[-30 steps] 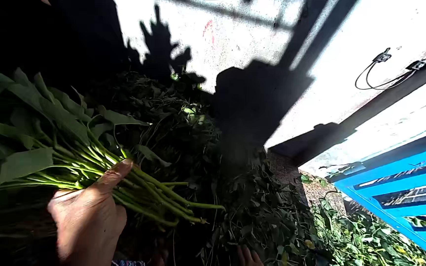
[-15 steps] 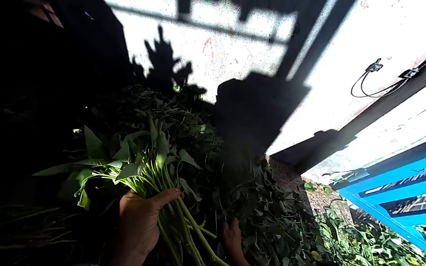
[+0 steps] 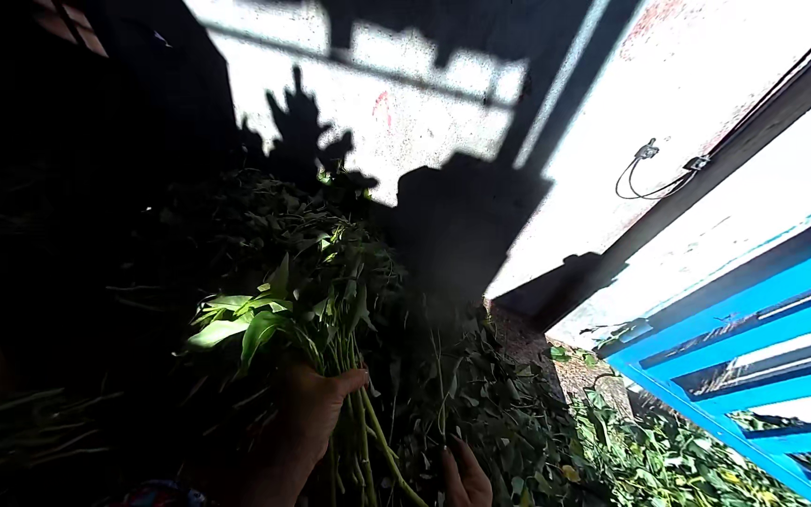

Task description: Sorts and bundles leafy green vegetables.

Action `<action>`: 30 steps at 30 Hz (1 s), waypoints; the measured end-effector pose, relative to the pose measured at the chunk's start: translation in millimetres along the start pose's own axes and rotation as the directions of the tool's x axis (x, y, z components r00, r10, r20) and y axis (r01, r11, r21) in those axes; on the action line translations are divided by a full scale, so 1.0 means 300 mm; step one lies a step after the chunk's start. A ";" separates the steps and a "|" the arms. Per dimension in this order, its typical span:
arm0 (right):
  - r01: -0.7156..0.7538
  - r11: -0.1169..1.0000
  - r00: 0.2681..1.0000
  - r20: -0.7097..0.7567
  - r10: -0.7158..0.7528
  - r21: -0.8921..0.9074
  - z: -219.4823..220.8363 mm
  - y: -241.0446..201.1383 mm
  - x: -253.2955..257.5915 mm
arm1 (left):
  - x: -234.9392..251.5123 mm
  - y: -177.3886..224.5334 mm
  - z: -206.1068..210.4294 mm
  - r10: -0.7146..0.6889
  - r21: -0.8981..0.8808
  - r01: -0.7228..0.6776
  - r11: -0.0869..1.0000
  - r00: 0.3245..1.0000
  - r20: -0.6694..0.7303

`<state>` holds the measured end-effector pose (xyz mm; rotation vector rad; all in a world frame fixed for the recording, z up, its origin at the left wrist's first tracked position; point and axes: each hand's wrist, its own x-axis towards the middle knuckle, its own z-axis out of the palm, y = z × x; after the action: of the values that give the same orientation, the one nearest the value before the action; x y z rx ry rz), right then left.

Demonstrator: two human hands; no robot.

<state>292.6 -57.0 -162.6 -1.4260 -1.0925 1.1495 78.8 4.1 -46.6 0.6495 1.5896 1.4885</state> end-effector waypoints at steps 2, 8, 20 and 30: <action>0.054 0.998 0.998 0.031 -0.055 0.017 0.025 -0.031 -0.024 | -0.003 -0.038 0.019 0.046 0.034 -0.046 0.998 0.999 0.017; 0.161 0.987 0.977 0.140 -0.162 0.016 0.086 -0.063 -0.073 | 0.002 -0.117 0.041 0.089 0.108 -0.093 0.990 0.995 0.043; 0.377 0.893 0.917 0.236 -0.322 -0.247 0.131 -0.108 -0.103 | -0.019 -0.078 0.050 0.089 -0.014 -0.088 0.996 0.991 0.098; 0.295 0.953 0.949 -0.092 -0.300 -0.063 0.217 -0.157 -0.117 | -0.033 -0.049 0.051 0.082 -0.062 -0.084 0.994 0.996 -0.034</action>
<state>219.9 -76.1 -117.6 -1.2879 -1.2223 0.8318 99.3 1.9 -57.7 0.6660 1.5487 1.6113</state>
